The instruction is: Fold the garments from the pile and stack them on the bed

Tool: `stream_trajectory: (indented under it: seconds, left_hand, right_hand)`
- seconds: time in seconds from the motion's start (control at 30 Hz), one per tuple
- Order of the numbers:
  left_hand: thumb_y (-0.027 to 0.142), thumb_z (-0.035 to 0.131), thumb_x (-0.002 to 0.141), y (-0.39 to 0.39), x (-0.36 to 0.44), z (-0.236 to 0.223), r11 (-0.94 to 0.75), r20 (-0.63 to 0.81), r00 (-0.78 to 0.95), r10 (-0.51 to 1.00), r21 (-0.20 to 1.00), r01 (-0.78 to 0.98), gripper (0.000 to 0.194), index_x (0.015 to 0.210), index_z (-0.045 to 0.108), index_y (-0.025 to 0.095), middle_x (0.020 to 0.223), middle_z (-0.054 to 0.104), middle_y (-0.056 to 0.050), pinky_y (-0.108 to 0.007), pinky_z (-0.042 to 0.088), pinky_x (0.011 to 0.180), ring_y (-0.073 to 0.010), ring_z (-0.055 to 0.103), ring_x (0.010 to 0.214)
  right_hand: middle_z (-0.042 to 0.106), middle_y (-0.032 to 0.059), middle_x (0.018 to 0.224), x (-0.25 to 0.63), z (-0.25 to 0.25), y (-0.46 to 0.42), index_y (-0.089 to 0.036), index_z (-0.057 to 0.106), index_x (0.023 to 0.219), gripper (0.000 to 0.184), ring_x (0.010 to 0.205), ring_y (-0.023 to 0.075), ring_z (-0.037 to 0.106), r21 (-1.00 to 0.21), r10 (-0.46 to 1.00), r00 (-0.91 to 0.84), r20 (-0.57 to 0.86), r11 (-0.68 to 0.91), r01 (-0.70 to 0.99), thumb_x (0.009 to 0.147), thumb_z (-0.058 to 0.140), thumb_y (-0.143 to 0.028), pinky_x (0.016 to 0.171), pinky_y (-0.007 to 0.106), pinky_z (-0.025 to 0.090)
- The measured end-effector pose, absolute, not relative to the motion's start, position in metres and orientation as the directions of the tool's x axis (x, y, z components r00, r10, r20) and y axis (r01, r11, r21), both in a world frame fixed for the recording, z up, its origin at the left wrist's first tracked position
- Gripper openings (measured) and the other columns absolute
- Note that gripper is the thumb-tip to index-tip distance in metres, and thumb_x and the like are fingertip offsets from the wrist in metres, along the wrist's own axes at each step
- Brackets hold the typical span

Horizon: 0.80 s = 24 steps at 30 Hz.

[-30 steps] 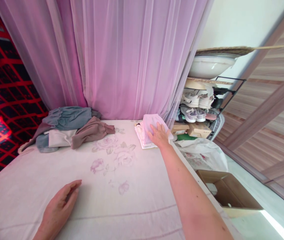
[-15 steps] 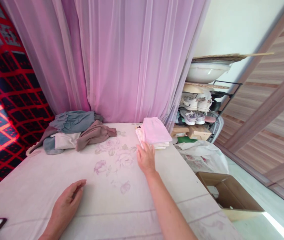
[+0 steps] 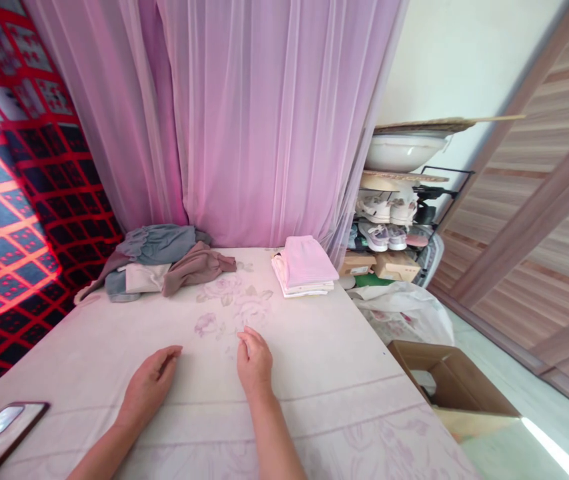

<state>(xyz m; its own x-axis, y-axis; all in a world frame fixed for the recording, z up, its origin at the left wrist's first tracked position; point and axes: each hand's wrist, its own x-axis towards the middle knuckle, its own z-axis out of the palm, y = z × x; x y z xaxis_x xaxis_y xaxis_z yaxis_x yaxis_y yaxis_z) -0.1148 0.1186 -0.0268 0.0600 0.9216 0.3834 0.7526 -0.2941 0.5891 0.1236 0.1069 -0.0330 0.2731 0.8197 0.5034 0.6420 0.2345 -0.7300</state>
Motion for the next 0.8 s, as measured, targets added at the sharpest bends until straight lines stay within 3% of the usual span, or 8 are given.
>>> stream_trajectory:
  seconds: [0.4,0.6,0.7,0.8]
  left_hand:
    - [0.022,0.043,0.082,0.115,-0.111,-0.025,-0.292,0.356,0.085,0.931,0.582,0.759,0.026,0.097,0.064,0.020,0.095,0.070,-0.005,-0.037,0.048,0.088,-0.0197,0.062,0.092]
    - [0.017,0.043,0.083,0.111,-0.108,-0.021,-0.293,0.345,0.093,0.934,0.589,0.753,0.026,0.097,0.064,0.019,0.097,0.070,-0.005,-0.037,0.047,0.090,-0.0194,0.061,0.095]
    - [0.014,0.043,0.082,0.110,-0.106,-0.020,-0.281,0.339,0.080,0.938,0.600,0.749,0.026,0.097,0.065,0.019,0.096,0.070,-0.006,-0.037,0.047,0.089,-0.0198,0.061,0.095]
    - [0.012,0.044,0.082,0.110,-0.106,-0.020,-0.277,0.337,0.073,0.939,0.611,0.742,0.026,0.096,0.065,0.019,0.095,0.070,-0.006,-0.037,0.047,0.089,-0.0197,0.061,0.094]
  right_hand:
    - [0.074,0.0042,0.091,0.115,-0.030,0.093,-0.022,0.073,0.090,0.034,0.085,0.0166,0.068,-0.805,0.885,0.244,0.397,0.208,0.555,0.082,0.041,-0.028,0.083,0.026,0.051]
    - [0.075,0.0036,0.088,0.118,-0.034,0.093,-0.025,0.073,0.087,0.031,0.083,0.0199,0.069,-0.851,0.887,0.273,0.372,0.209,0.481,0.079,0.045,-0.035,0.081,0.031,0.053]
    - [0.075,0.0041,0.086,0.121,-0.036,0.094,-0.024,0.073,0.087,0.031,0.084,0.0217,0.069,-0.898,0.907,0.293,0.303,0.169,0.407,0.077,0.048,-0.040,0.079,0.034,0.054]
    - [0.075,0.0048,0.082,0.122,-0.033,0.100,-0.023,0.073,0.086,0.030,0.083,0.0222,0.069,-0.973,0.899,0.399,0.181,0.104,0.208,0.073,0.055,-0.042,0.078,0.034,0.054]
